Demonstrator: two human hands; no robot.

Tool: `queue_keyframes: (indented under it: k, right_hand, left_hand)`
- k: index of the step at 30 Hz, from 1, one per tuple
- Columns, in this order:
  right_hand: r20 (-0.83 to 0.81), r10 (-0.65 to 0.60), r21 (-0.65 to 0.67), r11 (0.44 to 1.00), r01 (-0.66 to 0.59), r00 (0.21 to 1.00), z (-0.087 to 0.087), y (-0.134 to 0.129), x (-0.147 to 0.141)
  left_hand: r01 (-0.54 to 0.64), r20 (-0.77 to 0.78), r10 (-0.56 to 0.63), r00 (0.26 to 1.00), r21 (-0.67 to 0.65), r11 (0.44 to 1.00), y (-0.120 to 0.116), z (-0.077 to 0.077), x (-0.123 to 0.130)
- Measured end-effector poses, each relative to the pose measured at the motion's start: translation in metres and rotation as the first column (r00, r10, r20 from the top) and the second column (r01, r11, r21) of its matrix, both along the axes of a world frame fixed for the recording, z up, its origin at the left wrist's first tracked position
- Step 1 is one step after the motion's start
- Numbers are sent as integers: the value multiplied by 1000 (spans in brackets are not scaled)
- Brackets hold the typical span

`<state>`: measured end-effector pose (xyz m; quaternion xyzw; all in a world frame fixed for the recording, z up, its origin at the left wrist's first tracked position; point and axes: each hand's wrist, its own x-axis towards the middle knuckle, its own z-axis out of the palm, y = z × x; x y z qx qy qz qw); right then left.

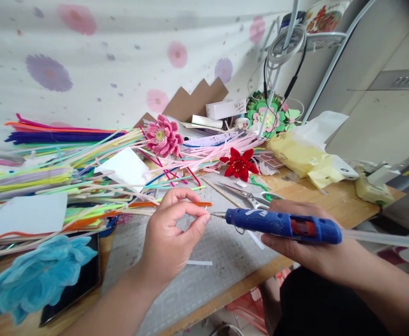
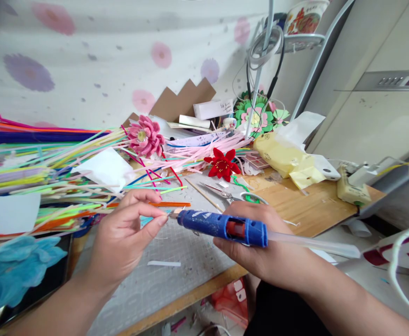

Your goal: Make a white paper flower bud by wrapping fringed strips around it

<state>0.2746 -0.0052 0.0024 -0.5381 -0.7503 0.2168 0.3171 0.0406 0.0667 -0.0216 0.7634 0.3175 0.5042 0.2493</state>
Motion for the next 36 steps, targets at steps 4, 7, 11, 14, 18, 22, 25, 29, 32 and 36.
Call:
queue_keyframes:
  k: [4,7,11,14,18,22,25,29,32,36]
  right_hand:
    - [5,-1,-31,1000,1,1000,0,-1,0]
    - [3,-9,-23,1000,9,1000,1,-1,0]
    - [28,2,-6,1000,-2,1000,2,-1,-1]
    - [36,13,-12,1000,-12,999,3,-1,-1]
    - [40,-5,-11,1000,5,999,3,0,0]
    - [21,-35,2,999,35,999,3,-1,3]
    - [5,-47,10,999,47,999,3,-1,4]
    - [-5,-49,14,999,49,999,3,-1,3]
    - [-13,-31,12,999,31,999,3,-1,1]
    - [-19,-20,-1,1000,20,1000,3,-2,-1]
  left_hand:
    - [7,21,-6,1000,-41,999,0,0,1]
    - [17,59,-12,998,-83,996,0,-1,2]
    - [40,101,-26,995,-137,990,0,-1,0]
    - [65,141,-37,989,-200,978,1,-3,-1]
    - [125,262,-40,964,-317,940,2,-5,0]
    - [203,384,-14,923,-457,866,2,-1,1]
    - [230,416,13,909,-529,817,2,4,3]
    - [242,427,30,904,-566,788,2,6,5]
    - [245,423,23,906,-566,787,2,5,6]
    - [262,415,-17,909,-542,798,1,4,6]
